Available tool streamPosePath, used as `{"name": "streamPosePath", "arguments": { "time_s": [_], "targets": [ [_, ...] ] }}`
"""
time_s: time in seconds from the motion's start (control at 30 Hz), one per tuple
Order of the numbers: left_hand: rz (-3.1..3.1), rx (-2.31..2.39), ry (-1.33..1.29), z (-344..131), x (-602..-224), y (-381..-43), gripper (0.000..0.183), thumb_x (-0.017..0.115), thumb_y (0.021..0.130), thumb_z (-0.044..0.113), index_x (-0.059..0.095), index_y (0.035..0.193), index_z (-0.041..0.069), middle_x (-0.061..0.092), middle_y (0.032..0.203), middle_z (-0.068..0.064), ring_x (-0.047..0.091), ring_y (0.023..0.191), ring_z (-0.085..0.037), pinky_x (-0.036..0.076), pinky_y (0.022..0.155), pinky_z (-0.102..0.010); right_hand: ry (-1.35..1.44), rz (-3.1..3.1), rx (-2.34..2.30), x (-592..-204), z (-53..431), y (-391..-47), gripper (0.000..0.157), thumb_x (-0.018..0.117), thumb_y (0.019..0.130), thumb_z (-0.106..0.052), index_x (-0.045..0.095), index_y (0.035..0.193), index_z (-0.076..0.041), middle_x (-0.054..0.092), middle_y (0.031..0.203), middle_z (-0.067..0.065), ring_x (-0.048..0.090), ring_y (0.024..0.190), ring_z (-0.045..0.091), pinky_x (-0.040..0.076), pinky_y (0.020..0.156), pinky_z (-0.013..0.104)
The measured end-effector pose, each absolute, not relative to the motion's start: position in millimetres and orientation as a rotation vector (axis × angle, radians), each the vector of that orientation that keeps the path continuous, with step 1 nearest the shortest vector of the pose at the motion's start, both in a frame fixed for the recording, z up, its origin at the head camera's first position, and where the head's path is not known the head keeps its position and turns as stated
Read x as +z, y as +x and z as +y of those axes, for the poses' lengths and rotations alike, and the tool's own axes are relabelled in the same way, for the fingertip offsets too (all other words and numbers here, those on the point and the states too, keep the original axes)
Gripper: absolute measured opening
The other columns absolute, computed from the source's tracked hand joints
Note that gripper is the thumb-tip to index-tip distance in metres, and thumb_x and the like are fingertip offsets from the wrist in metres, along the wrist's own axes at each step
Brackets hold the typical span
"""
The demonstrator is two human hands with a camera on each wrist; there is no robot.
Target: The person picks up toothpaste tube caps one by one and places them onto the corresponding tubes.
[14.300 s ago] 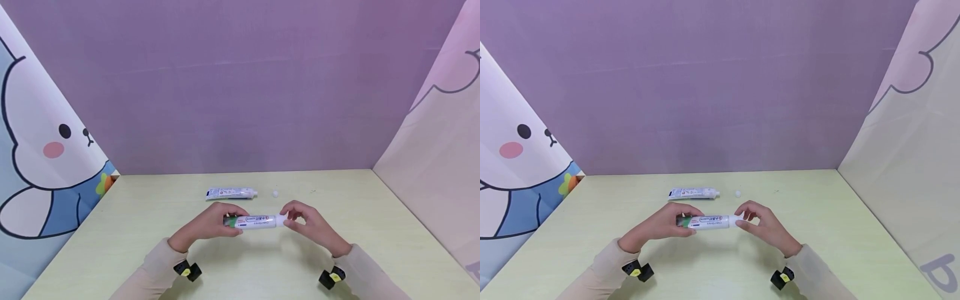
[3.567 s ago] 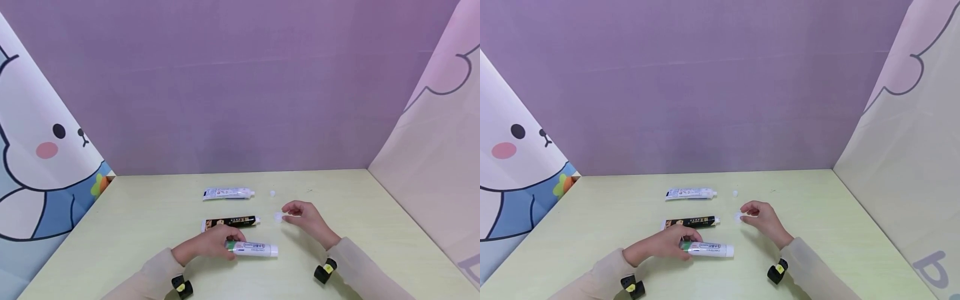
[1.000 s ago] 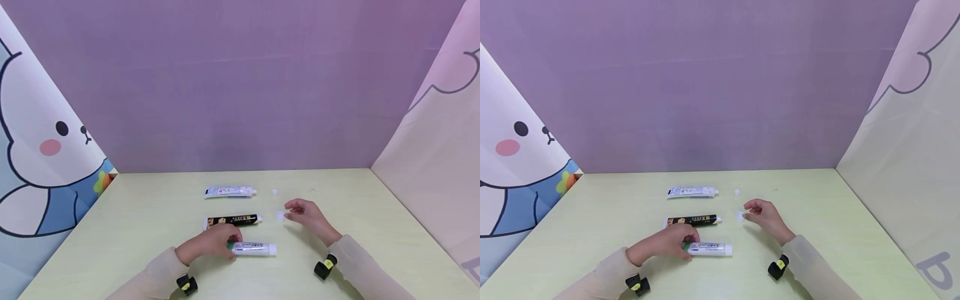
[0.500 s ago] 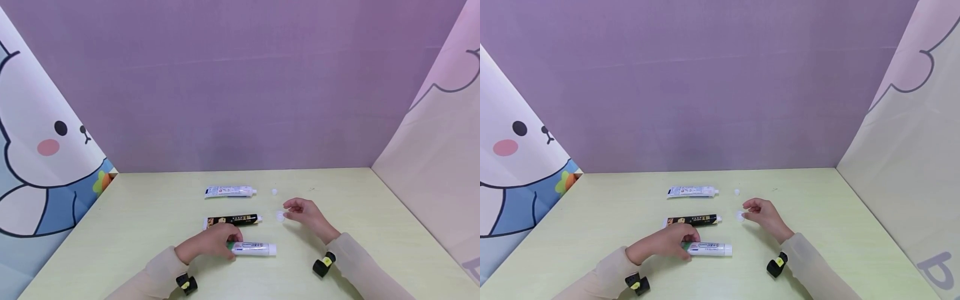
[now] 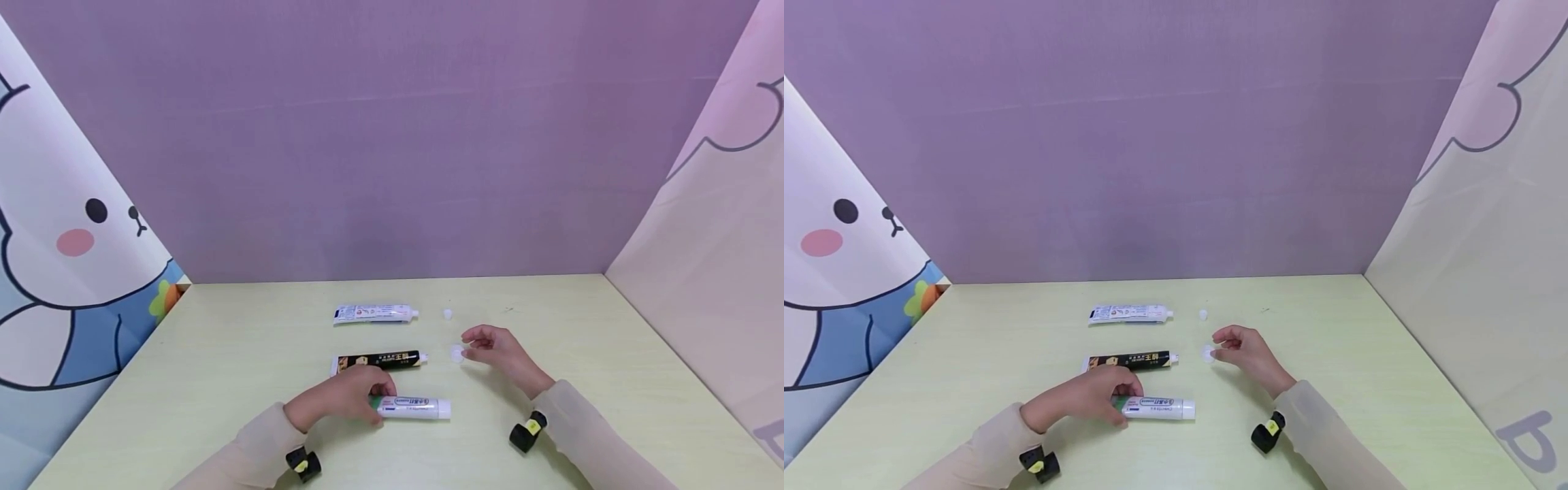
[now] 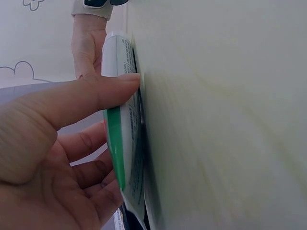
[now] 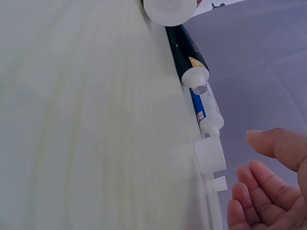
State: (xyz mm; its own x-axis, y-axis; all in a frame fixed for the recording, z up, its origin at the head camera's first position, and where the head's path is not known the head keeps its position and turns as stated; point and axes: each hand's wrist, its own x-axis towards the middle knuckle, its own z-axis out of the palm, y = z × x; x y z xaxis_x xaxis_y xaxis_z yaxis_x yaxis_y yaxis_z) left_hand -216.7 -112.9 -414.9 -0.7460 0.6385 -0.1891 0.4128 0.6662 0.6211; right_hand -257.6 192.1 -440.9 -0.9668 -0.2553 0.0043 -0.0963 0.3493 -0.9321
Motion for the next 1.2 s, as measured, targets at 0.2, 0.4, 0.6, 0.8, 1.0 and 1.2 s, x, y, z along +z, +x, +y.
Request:
{"name": "streamPosePath", "arguments": {
  "time_s": [0.2,0.4,0.6,0.8,1.0,1.2],
  "targets": [
    [2.48,0.812,0.818,-114,-413,-216,0.035,0.083,0.067,0.012,0.065,0.095,0.018,0.057,0.086,0.012,0.05,0.077,-0.005,0.042,0.072,-0.023,-0.323,2.461,-1.657,-441,191,-260,0.034,0.071,0.081,-0.008,0.06,0.11,0.006,0.063,0.099,0.013,0.055,0.085,0.017,0.048,0.073,0.022],
    [2.469,0.852,0.841,-114,-411,-216,0.034,0.082,0.067,0.009,0.066,0.095,0.016,0.058,0.086,0.011,0.05,0.078,-0.006,0.042,0.073,-0.023,-0.312,2.393,-1.654,-441,194,-263,0.038,0.071,0.083,-0.011,0.057,0.114,0.006,0.061,0.102,0.014,0.054,0.088,0.018,0.047,0.076,0.023],
    [2.45,0.903,0.838,-118,-414,-217,0.033,0.083,0.067,0.009,0.066,0.095,0.017,0.06,0.088,0.011,0.053,0.08,-0.005,0.043,0.075,-0.023,-0.326,2.339,-1.619,-444,197,-266,0.041,0.071,0.083,-0.013,0.056,0.117,0.004,0.06,0.104,0.011,0.054,0.091,0.018,0.047,0.079,0.024],
    [2.448,0.93,0.866,-124,-411,-220,0.032,0.082,0.068,0.008,0.066,0.095,0.014,0.061,0.091,0.007,0.055,0.083,-0.007,0.045,0.077,-0.024,-0.339,2.321,-1.587,-445,195,-270,0.044,0.072,0.081,-0.009,0.056,0.119,0.003,0.061,0.108,0.01,0.055,0.094,0.018,0.046,0.082,0.025],
    [2.485,0.888,0.917,-126,-406,-221,0.034,0.081,0.071,0.011,0.066,0.1,0.013,0.061,0.095,0.006,0.053,0.084,-0.008,0.044,0.077,-0.025,-0.35,2.343,-1.542,-444,192,-271,0.04,0.072,0.079,-0.005,0.058,0.116,0.003,0.061,0.106,0.009,0.054,0.093,0.018,0.046,0.081,0.025],
    [2.499,0.916,0.956,-127,-403,-225,0.035,0.077,0.074,0.006,0.064,0.107,0.008,0.063,0.103,-0.001,0.056,0.094,-0.018,0.046,0.082,-0.029,-0.323,2.366,-1.497,-444,191,-271,0.037,0.072,0.078,-0.004,0.061,0.114,-0.001,0.06,0.102,0.008,0.052,0.091,0.019,0.045,0.079,0.025]
  ]
}}
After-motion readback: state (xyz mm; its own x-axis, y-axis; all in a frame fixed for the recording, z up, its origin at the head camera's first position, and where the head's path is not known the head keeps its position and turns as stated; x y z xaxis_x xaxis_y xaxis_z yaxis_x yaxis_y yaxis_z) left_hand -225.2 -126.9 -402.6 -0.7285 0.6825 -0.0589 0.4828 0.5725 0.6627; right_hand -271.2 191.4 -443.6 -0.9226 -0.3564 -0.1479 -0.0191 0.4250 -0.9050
